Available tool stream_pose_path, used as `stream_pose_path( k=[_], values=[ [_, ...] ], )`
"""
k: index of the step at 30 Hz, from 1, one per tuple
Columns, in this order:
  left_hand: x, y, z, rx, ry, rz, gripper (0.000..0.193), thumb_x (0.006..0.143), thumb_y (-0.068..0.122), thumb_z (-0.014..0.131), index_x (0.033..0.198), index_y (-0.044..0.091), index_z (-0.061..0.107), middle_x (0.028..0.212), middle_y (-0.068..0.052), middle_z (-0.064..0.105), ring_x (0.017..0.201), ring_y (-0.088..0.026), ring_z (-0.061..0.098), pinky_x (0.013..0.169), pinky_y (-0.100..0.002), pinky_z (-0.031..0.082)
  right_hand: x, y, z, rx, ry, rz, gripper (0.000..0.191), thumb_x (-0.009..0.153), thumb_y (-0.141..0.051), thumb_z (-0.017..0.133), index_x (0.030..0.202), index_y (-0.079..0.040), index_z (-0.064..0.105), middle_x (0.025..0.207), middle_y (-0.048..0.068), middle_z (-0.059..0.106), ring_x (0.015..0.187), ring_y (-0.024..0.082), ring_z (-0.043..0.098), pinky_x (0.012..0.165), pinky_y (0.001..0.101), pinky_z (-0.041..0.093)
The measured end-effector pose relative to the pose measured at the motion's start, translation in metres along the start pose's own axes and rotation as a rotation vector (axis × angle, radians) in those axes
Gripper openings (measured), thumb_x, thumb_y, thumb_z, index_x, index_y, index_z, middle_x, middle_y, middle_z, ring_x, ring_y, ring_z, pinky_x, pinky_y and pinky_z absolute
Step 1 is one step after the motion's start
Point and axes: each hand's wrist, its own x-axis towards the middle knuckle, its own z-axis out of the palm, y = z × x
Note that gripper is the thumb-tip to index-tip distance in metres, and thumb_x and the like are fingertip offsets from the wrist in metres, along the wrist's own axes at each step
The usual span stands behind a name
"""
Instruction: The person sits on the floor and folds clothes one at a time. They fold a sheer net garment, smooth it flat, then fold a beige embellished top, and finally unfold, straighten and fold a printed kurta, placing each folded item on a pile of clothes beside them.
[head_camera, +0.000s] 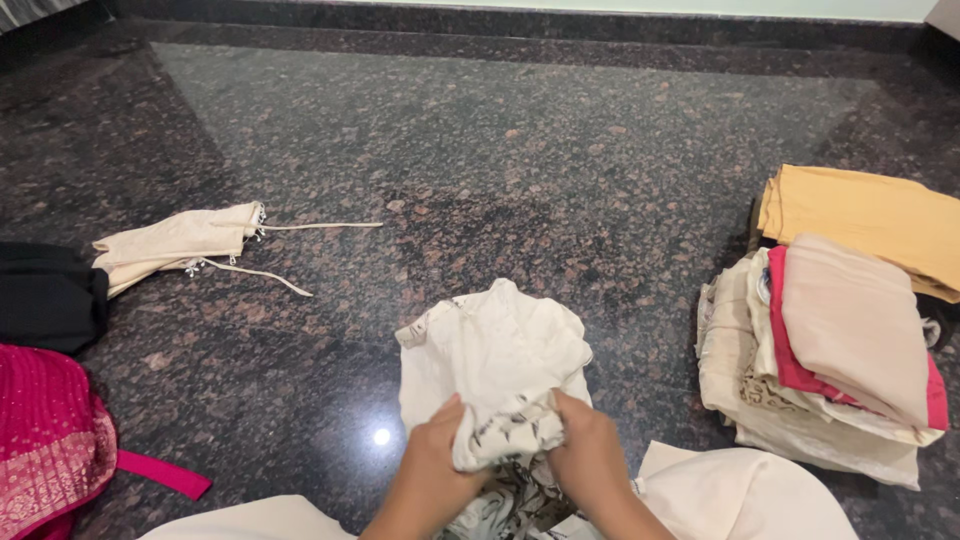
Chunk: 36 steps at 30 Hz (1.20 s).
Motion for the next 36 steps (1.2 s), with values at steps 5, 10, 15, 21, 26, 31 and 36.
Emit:
stream_pose_path(
  k=[5, 10, 15, 21, 26, 31, 36],
  values=[
    [0.001, 0.006, 0.006, -0.186, -0.178, -0.348, 0.043, 0.067, 0.005, 0.082, 0.11, 0.006, 0.074, 0.103, -0.012, 0.083, 0.103, -0.026, 0.081, 0.088, -0.03, 0.059, -0.003, 0.012, -0.004, 0.043, 0.088, -0.129, 0.042, 0.067, 0.01, 0.065, 0.105, -0.006, 0.071, 0.1, 0.018, 0.073, 0.094, 0.037, 0.071, 0.078, 0.0374, 0.054],
    [-0.002, 0.008, 0.006, 0.09, -0.189, -0.19, 0.062, 0.068, 0.017, 0.093, 0.121, 0.005, 0.063, 0.111, -0.015, 0.071, 0.104, -0.036, 0.069, 0.083, -0.041, 0.055, -0.004, 0.026, 0.004, 0.288, -0.055, 0.107, 0.052, 0.07, 0.015, 0.051, 0.113, -0.007, 0.07, 0.092, 0.011, 0.081, 0.091, 0.022, 0.077, 0.08, 0.0295, 0.056],
    [-0.008, 0.0, 0.004, 0.558, -0.282, -0.246, 0.049, 0.068, -0.001, 0.076, 0.114, 0.005, 0.061, 0.111, -0.015, 0.059, 0.094, -0.038, 0.066, 0.076, -0.049, 0.055, -0.004, 0.026, 0.007, 0.383, -0.238, 0.084, 0.048, 0.07, 0.012, 0.054, 0.111, -0.006, 0.071, 0.092, 0.01, 0.083, 0.091, 0.015, 0.077, 0.081, 0.0296, 0.057],
    [-0.007, -0.01, 0.0, 0.623, -0.162, -0.305, 0.034, 0.064, -0.007, 0.072, 0.096, 0.004, 0.068, 0.11, -0.01, 0.062, 0.092, -0.036, 0.066, 0.077, -0.046, 0.056, -0.008, -0.001, -0.002, 0.111, -0.323, 0.115, 0.057, 0.066, -0.006, 0.083, 0.12, -0.014, 0.07, 0.1, 0.011, 0.08, 0.096, 0.026, 0.077, 0.081, 0.0356, 0.058],
    [-0.007, -0.001, -0.002, 0.498, -0.023, -0.123, 0.041, 0.056, -0.014, 0.069, 0.095, 0.0, 0.069, 0.11, -0.012, 0.063, 0.097, -0.038, 0.064, 0.082, -0.046, 0.053, -0.009, 0.001, 0.003, -0.045, -0.193, 0.056, 0.049, 0.063, -0.008, 0.085, 0.111, -0.013, 0.073, 0.097, 0.015, 0.077, 0.098, 0.038, 0.072, 0.078, 0.0416, 0.058],
    [-0.009, 0.015, 0.001, 0.358, -0.013, 0.081, 0.041, 0.057, -0.01, 0.072, 0.097, -0.001, 0.069, 0.112, -0.014, 0.063, 0.104, -0.038, 0.061, 0.09, -0.045, 0.049, -0.008, 0.024, 0.011, -0.037, 0.059, -0.064, 0.037, 0.069, -0.002, 0.076, 0.105, -0.008, 0.071, 0.093, 0.018, 0.075, 0.092, 0.041, 0.071, 0.076, 0.0417, 0.056],
    [-0.011, 0.018, 0.008, 0.2, -0.053, 0.242, 0.042, 0.061, -0.006, 0.075, 0.103, -0.002, 0.069, 0.114, -0.015, 0.063, 0.108, -0.04, 0.063, 0.094, -0.045, 0.05, -0.009, 0.027, 0.007, 0.143, 0.097, 0.025, 0.027, 0.068, 0.006, 0.072, 0.093, -0.002, 0.065, 0.096, 0.014, 0.075, 0.087, 0.025, 0.072, 0.077, 0.0315, 0.055]
  ],
)
